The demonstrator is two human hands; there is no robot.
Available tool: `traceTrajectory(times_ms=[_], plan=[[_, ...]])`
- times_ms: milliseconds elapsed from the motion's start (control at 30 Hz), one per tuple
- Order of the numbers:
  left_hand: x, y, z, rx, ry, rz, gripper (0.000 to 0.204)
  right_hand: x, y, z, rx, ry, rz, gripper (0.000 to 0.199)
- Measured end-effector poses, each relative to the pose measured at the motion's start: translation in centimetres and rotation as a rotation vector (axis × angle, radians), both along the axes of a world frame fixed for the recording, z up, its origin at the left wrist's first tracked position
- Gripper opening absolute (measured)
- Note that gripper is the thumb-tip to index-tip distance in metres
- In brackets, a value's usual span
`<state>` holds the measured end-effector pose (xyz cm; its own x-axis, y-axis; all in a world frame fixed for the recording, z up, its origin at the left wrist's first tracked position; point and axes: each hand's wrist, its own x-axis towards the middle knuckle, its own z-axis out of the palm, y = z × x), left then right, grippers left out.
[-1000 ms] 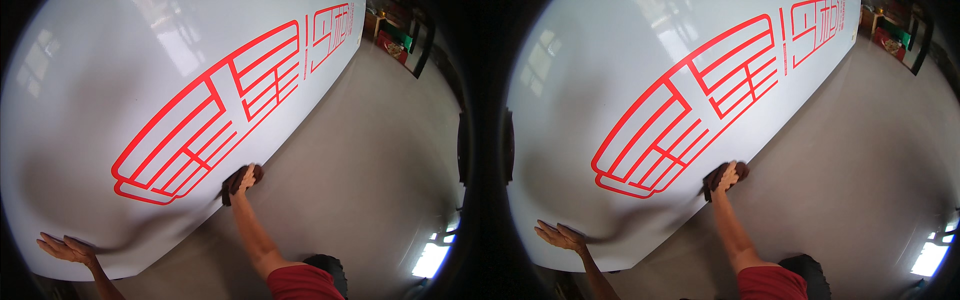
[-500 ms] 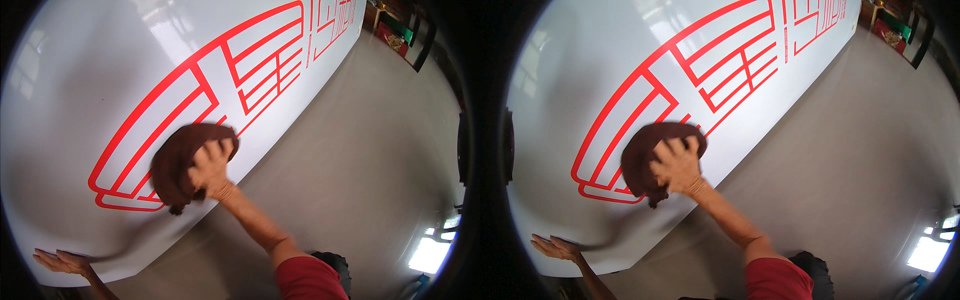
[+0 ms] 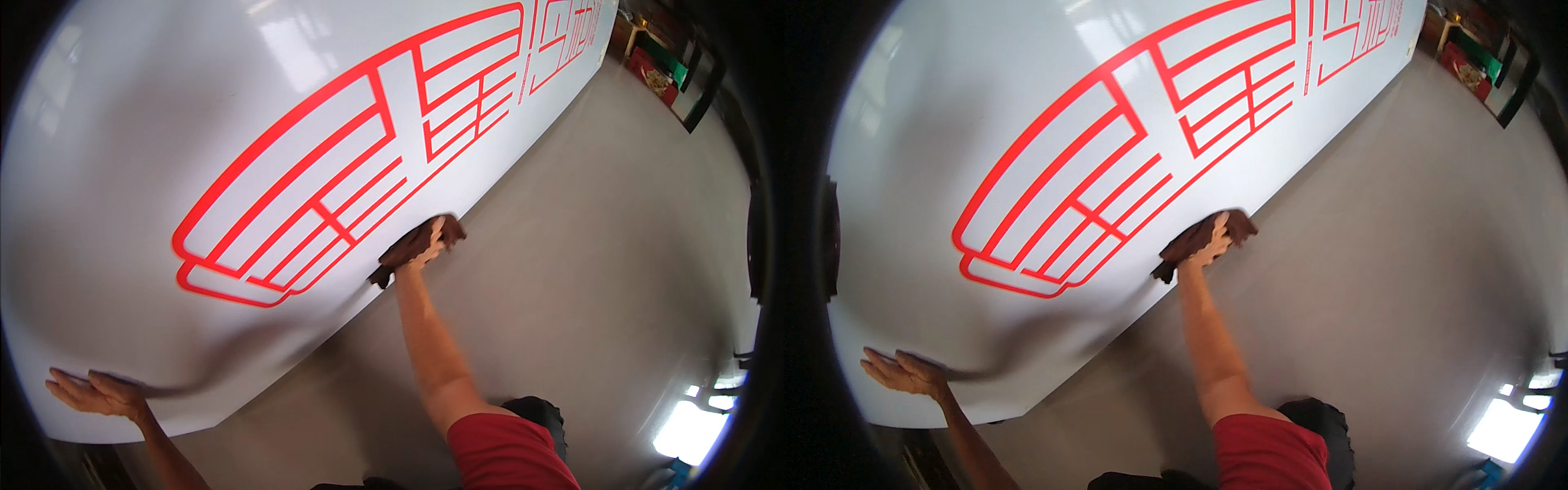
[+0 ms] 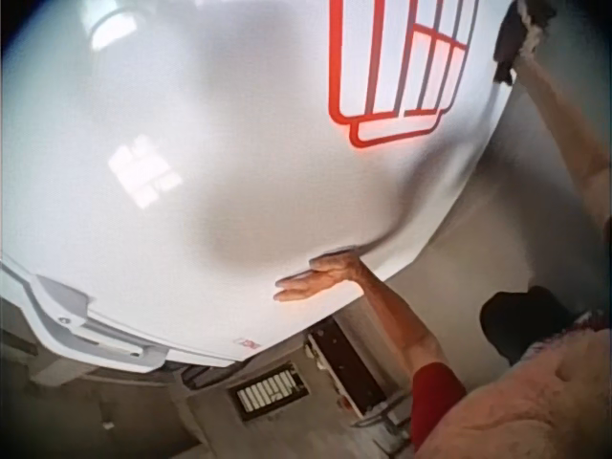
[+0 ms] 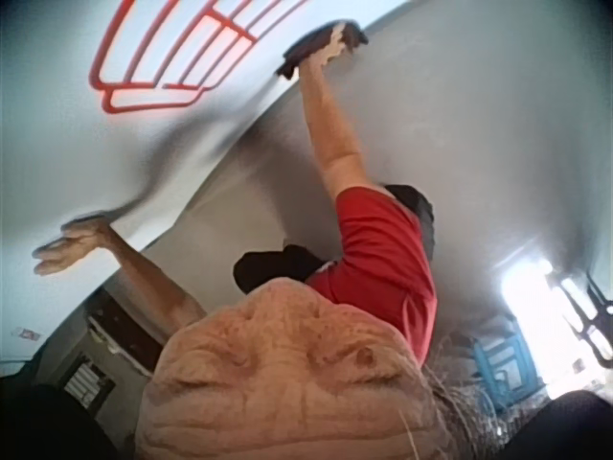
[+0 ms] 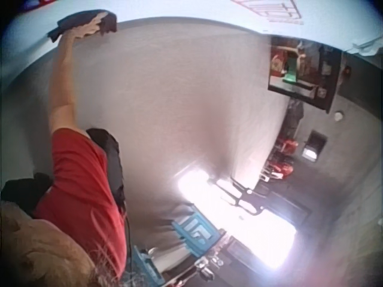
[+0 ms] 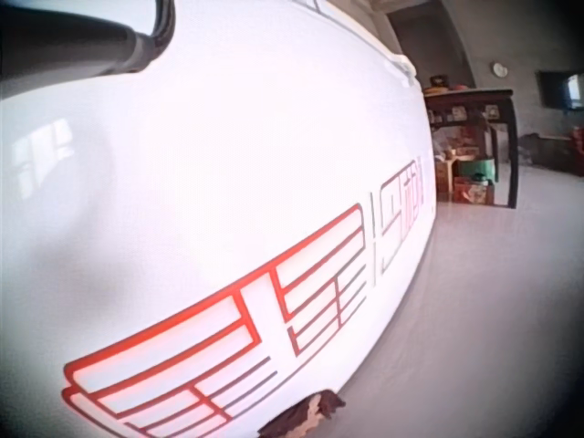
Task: The person wipes the top surface of a white chest freezer with a dark cloth, moving items like a pink basket and boxes aside to reach the full area. They then wipe the front panel of the freezer, including the red logo, repeatedly with the cloth.
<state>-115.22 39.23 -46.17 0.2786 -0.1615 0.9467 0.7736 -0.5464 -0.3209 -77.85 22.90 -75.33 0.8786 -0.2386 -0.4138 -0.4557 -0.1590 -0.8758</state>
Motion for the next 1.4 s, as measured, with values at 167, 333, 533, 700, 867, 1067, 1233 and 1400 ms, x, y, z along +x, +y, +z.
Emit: traceTrajectory(times_ms=[167,333,533,700,867,1067,1233,1400], plan=[[0.9,-0.1,-0.2,-0.003,0.009,-0.048,0.054,-9.6,5.7,-7.4,-0.117,0.178,0.177,0.055],[1.4,-1.0,0.0,0.037,0.049,-0.038,0.052,-21.0,9.5,-5.8,-0.012,0.173,0.528,0.052],[1.6,-1.0,0.7,0.044,0.052,-0.156,0.052,-21.6,9.4,2.2,0.232,-0.043,0.408,0.050],[0.0,-2.3,0.3,-0.098,0.053,-0.055,0.052,-13.8,6.3,6.4,0.175,-0.240,0.294,0.049],[-1.4,-7.0,-2.0,-0.499,-0.004,-0.317,0.054,-6.0,1.4,11.0,0.158,-0.081,0.157,0.048],[-4.7,-14.5,-6.7,-1.323,-0.125,-0.630,0.030,-14.4,5.3,9.0,0.128,-0.271,-0.006,0.058],[-5.3,-19.2,-6.9,-1.356,0.311,-0.665,0.024,-27.4,7.6,5.9,0.233,-0.564,0.196,0.068],[-4.4,-23.3,-6.5,-1.281,0.623,-0.768,0.031,-33.2,9.1,1.8,0.504,-0.052,0.333,0.062]])
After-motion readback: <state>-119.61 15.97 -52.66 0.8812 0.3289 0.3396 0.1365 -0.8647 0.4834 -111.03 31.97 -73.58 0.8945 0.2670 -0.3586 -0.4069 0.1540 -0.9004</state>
